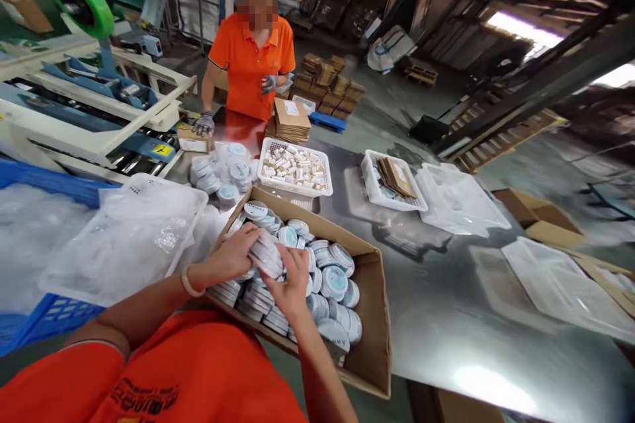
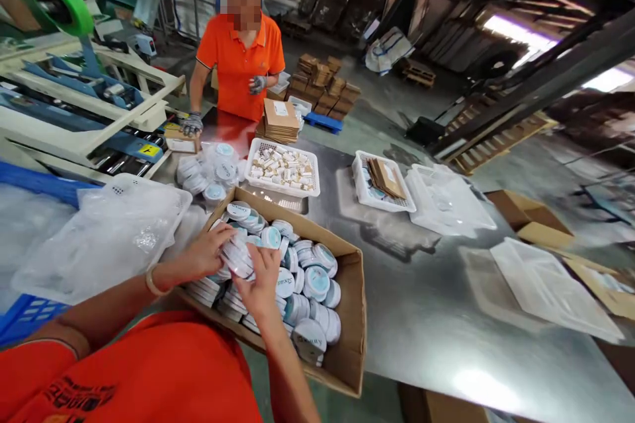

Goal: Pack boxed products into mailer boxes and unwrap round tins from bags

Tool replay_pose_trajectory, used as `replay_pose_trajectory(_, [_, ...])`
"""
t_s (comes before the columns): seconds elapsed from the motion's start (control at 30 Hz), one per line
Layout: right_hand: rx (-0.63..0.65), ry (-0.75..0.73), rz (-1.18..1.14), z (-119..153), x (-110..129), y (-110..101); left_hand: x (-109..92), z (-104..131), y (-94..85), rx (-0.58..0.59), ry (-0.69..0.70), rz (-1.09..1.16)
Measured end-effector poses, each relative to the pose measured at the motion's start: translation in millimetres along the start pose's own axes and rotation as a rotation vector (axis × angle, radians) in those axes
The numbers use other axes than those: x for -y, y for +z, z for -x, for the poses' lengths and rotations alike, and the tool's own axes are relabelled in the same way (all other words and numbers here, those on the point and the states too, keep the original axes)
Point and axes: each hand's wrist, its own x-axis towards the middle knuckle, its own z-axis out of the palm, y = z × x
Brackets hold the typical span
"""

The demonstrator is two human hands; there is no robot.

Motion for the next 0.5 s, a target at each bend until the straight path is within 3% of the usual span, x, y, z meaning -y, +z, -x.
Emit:
replay_pose_trajectory(0.13, [0.211,-0.005,0.383,-9.2,-1.8,16.8,-13.2,2.0,23.9,0.024,0.022,-0.037])
replay_pose_trajectory(0.2, [0.287,0.000,0.469,-18.0,-0.3,23.3,-17.7,-1.3,29.8,0.021,0.050,-0.056])
replay_pose_trajectory(0.27, [0.238,-0.069,0.406,-26.8,-2.4,20.5,-16.1,-10.8,23.7,-0.019,0.062,-0.073])
replay_pose_trajectory(0.33, [0.011,-0.147,0.293,-33.4,-9.2,7.7,-7.5,-30.0,2.5,-0.074,0.062,-0.097])
replay_pose_trajectory(0.43, [-0.401,-0.122,0.229,-35.3,-24.5,-15.8,14.6,-80.7,-50.4,-0.108,0.075,-0.131])
replay_pose_trajectory(0.5, [-0.482,-0.045,0.219,-28.9,-34.5,-22.9,31.2,-127.2,-89.7,-0.139,0.095,-0.154])
